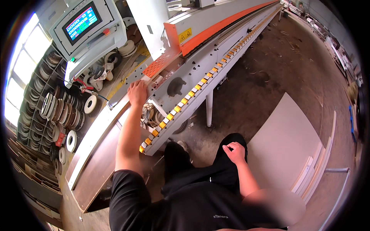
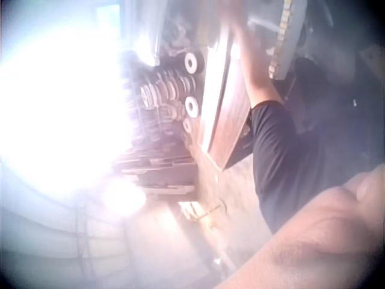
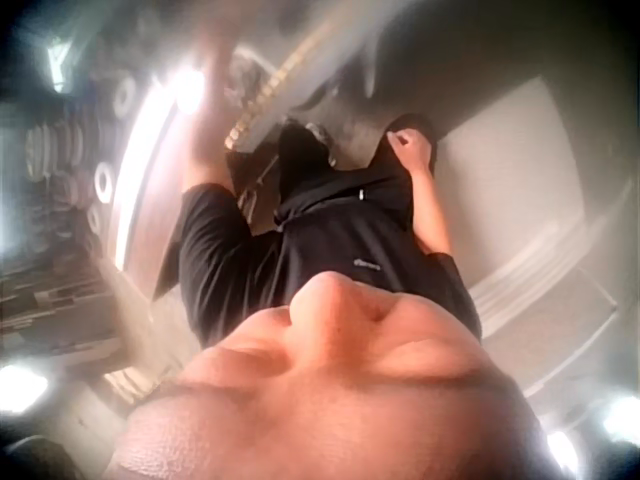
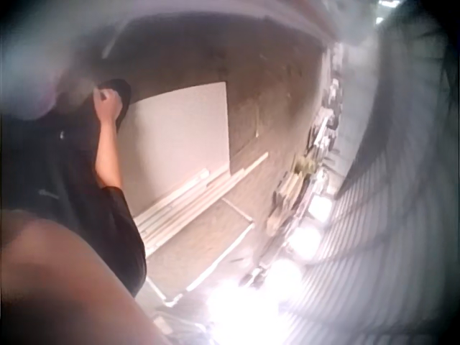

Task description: The person repeatedly picks up long, white wooden planks from a stack on the floor and places them onto a conveyor belt system. The person handles the planks one at a time, feeding them into the machine for processing. The task involves repetitive lifting and placement of the wood pieces.

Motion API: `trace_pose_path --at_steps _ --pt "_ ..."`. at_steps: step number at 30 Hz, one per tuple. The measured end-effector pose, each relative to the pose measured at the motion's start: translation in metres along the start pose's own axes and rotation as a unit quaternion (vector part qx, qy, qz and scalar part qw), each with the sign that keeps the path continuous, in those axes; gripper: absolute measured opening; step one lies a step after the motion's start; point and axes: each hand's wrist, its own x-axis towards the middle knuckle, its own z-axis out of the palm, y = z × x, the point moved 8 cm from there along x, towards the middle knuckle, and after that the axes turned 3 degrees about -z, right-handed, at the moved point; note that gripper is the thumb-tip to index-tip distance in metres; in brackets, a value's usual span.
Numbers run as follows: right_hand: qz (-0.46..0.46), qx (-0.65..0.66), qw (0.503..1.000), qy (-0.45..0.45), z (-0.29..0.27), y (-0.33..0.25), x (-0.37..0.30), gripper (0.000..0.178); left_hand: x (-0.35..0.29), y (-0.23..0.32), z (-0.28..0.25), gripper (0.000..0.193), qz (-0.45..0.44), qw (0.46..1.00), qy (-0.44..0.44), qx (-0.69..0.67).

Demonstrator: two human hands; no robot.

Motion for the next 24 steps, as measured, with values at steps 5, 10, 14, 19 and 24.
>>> trace_pose_path --at_steps 5,10,14,19,24 --pt "0.012 0.021 1.000 -0.002 -0.005 -0.002 -0.005 0.027 -0.053 -0.070 -0.046 0.026 -0.006 1.000 0.004 -0.009" --pt "0.016 0.026 0.999 -0.012 -0.002 -0.001 -0.007 0.026 -0.132 -0.154 -0.122 0.026 -0.059 0.998 -0.027 0.004" --pt "0.005 0.026 0.999 -0.027 0.007 -0.008 -0.003 0.026 -0.206 -0.229 -0.187 0.021 -0.106 0.992 -0.023 0.071" --pt "-0.007 0.011 0.999 -0.052 0.019 -0.013 0.002 0.026 -0.250 -0.272 -0.225 0.016 -0.158 0.980 0.004 0.123" --pt "-0.016 -0.006 0.998 -0.063 0.027 -0.015 0.008 0.028 -0.218 -0.241 -0.208 0.017 -0.123 0.985 -0.016 0.123"
